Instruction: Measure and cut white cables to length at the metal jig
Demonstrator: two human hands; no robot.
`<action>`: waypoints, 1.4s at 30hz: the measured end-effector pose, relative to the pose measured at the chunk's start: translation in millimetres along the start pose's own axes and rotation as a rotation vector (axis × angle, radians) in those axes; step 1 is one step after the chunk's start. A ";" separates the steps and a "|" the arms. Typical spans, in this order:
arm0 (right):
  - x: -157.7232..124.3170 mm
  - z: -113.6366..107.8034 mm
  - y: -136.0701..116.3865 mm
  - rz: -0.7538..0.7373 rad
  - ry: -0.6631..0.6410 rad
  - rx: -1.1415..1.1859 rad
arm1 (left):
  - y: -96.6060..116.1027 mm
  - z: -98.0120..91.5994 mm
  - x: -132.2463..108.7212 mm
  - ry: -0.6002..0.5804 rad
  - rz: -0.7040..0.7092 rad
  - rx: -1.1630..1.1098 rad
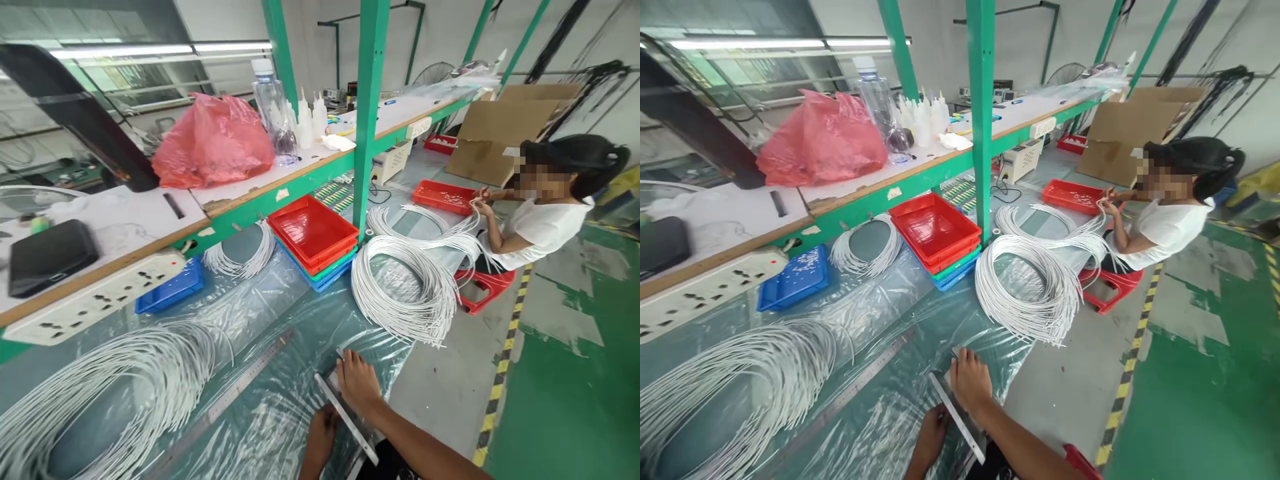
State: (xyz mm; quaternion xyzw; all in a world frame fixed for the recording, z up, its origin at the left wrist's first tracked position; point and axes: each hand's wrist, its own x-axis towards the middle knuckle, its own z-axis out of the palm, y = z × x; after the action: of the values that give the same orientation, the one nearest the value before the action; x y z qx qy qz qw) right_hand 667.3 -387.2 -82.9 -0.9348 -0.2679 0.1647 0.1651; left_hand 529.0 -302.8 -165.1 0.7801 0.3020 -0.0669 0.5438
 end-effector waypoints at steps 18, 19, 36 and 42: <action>-17.3 12.0 2.4 -0.044 -0.029 -0.115 | 7.0 12.3 -27.2 0.096 -0.090 0.126; -17.3 11.3 2.0 -0.046 -0.031 -0.120 | 8.7 14.6 -26.9 0.109 -0.088 0.122; -14.9 4.4 1.8 -0.009 -0.038 -0.146 | 8.8 25.7 -24.2 0.121 -0.005 0.024; -15.2 3.5 1.8 0.009 -0.053 -0.169 | 4.8 30.4 -25.3 0.136 0.003 0.034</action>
State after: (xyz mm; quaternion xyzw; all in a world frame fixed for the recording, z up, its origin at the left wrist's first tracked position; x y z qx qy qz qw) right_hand 654.5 -396.4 -83.3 -0.9419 -0.2809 0.1671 0.0779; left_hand 518.0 -341.0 -162.4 0.7924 0.3361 -0.0178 0.5088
